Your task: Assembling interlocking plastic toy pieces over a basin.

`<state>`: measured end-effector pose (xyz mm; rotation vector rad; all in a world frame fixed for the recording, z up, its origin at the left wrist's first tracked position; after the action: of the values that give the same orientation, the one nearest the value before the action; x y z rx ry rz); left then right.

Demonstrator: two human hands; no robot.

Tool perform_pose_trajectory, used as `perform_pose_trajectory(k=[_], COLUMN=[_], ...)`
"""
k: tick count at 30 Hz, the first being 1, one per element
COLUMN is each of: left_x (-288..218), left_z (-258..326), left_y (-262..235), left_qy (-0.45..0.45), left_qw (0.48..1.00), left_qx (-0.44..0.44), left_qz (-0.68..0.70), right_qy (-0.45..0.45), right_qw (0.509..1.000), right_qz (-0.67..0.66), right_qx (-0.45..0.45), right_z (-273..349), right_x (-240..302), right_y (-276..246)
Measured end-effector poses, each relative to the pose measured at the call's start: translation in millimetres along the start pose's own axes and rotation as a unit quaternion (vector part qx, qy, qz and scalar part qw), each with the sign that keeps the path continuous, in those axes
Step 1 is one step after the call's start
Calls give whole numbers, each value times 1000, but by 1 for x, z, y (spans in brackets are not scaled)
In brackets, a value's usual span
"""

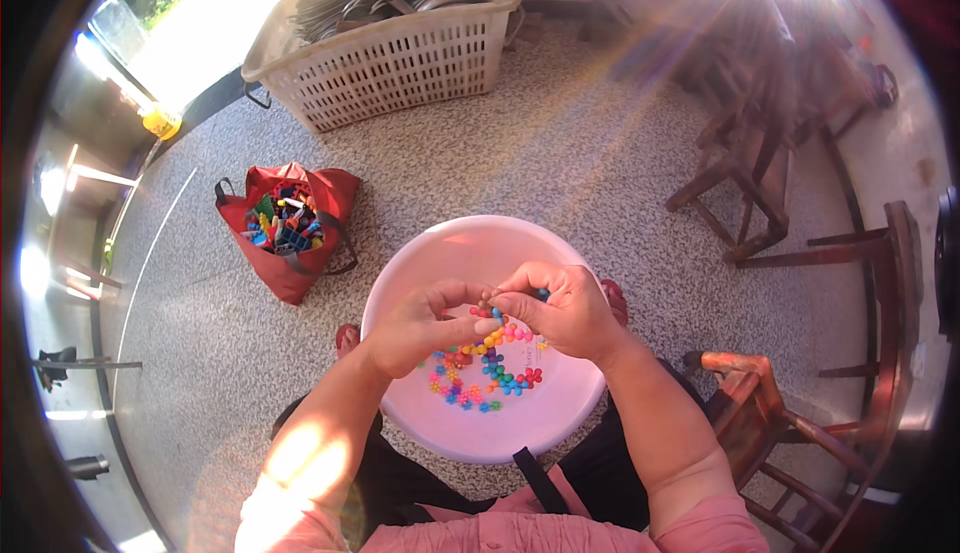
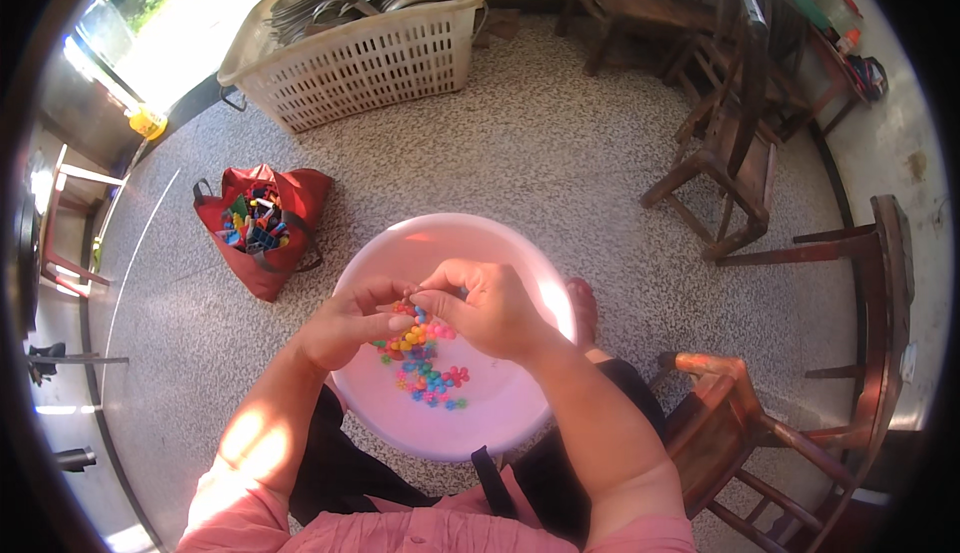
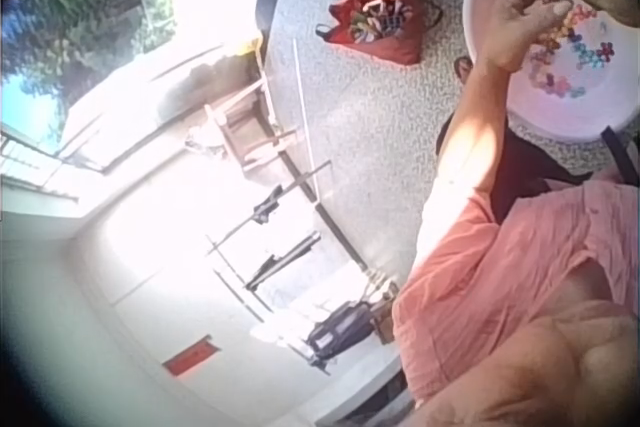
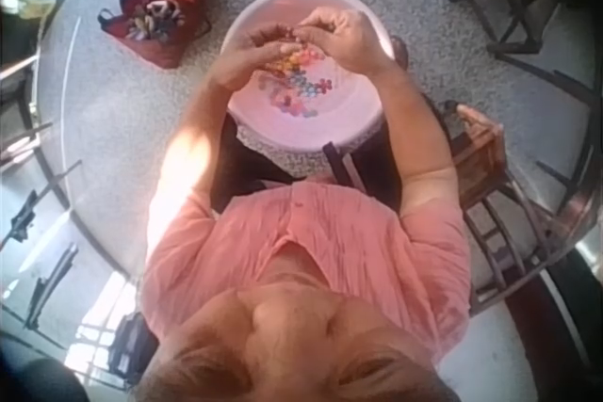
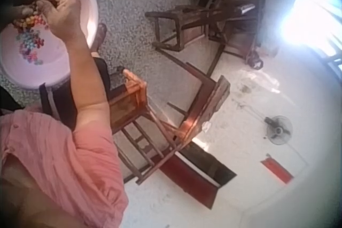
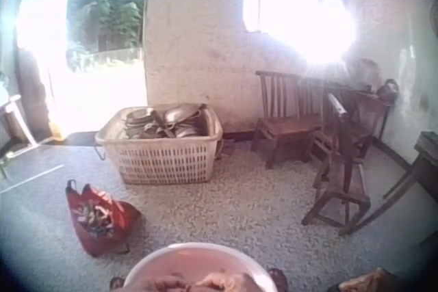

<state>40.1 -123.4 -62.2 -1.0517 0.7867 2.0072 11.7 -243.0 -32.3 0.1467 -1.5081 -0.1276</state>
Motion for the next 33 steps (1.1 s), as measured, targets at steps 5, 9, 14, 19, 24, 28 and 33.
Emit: perform_pose_trajectory(k=[5, 9, 14, 19, 24, 28, 33], left_x=[-3, -2, -12, 4, 0, 13, 16], left_z=[-4, -8, -2, -6, -4, -11, -9], left_y=[4, 6, 9, 3, 3, 0, 2], left_qy=[36, 71, 91, 13, 2, 3, 1], left_qw=[988, 987, 988, 999, 1000, 999, 999], left_qx=[-44, -25, -6, 6, -10, 14, 9], left_qz=[-142, -139, -123, 39, -4, -39, 45], right_qy=[37, 116, 177, 174, 76, -112, 90], right_qw=[999, 992, 963, 946, 985, 992, 961], right_qz=[-3, -52, -203, -272, -147, 21, -246], right_qx=[-23, -24, -5, -12, -45, -58, -89], right_z=[2, 5, 9, 10, 8, 9, 8], right_x=[-7, -19, -30, -30, -18, 6, -18], right_y=[-3, -5, -1, 5, 2, 0, -9])
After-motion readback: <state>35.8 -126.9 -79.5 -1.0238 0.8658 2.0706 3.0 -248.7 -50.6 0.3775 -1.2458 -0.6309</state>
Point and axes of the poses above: each hand's wrist, its own z-axis away from the middle knuckle, its own y-axis out of the palm, x = y × z, the point moved 8 cm from there along -z, towards the middle knuckle, and after that the axes turned 14 degrees about -z, right-handed, at the moved point
